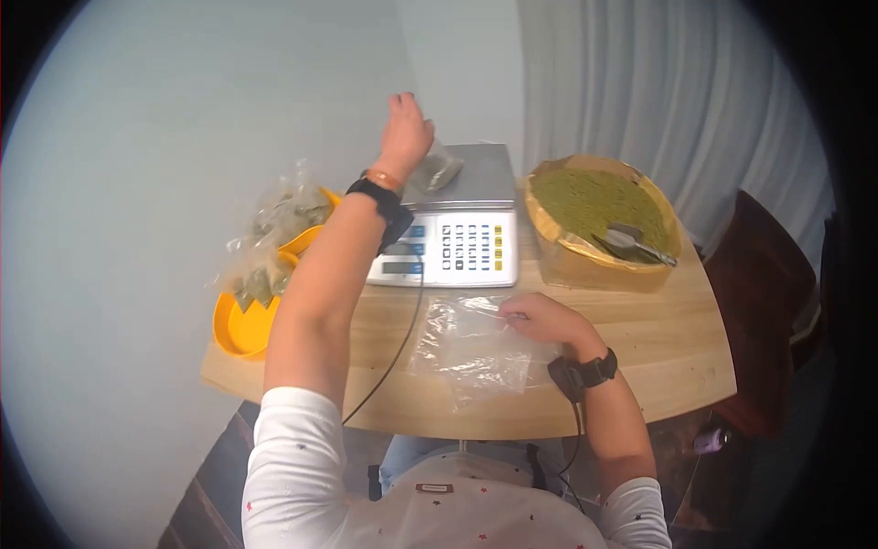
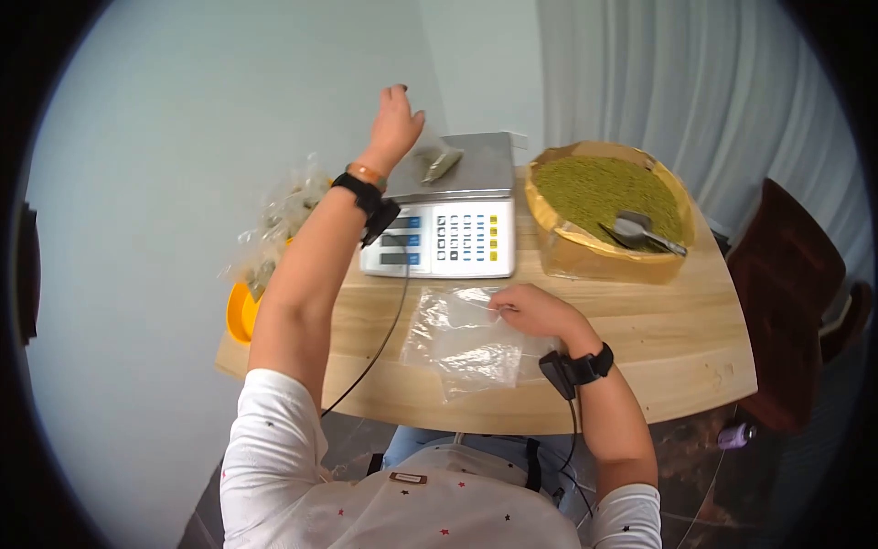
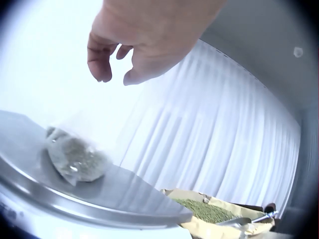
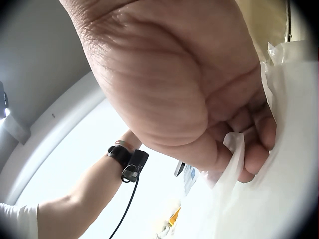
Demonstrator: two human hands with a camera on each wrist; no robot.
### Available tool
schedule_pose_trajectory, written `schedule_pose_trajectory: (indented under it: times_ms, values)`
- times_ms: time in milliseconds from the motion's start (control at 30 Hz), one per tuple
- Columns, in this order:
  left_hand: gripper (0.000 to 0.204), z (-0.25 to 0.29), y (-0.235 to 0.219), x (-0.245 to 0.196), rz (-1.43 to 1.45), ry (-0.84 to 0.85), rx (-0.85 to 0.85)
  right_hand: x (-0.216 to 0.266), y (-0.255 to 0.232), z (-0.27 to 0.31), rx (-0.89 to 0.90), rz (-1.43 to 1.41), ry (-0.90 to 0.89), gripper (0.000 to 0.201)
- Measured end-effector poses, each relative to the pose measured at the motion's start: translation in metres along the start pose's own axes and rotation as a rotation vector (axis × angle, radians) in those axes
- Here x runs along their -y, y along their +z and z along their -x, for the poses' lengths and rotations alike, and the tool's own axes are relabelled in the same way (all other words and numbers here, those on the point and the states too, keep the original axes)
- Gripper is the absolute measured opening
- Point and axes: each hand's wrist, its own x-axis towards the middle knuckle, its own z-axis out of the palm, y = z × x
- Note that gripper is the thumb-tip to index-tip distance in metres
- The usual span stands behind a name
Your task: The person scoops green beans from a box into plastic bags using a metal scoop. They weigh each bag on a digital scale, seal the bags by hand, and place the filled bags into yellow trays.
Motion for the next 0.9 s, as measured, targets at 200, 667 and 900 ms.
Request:
schedule_pose_trajectory:
  times_ms: [200, 667, 900]
  values:
    - [0.058, 0.006, 0.018, 0.037, 0.133, -0.163, 0.278, 0.007, 0.001, -0.002, 0.056, 0.034, 0.098, 0.014]
    - [0.035, 0.024, -0.098, 0.052, 0.452, -0.136, 0.188, 0.004, 0.009, -0.003, 0.045, 0.030, 0.073, 0.015]
    - [0.032, 0.077, -0.205, 0.082, 0.390, -0.323, 0.250, 0.006, 0.009, -0.006, 0.068, 0.041, 0.078, 0.014]
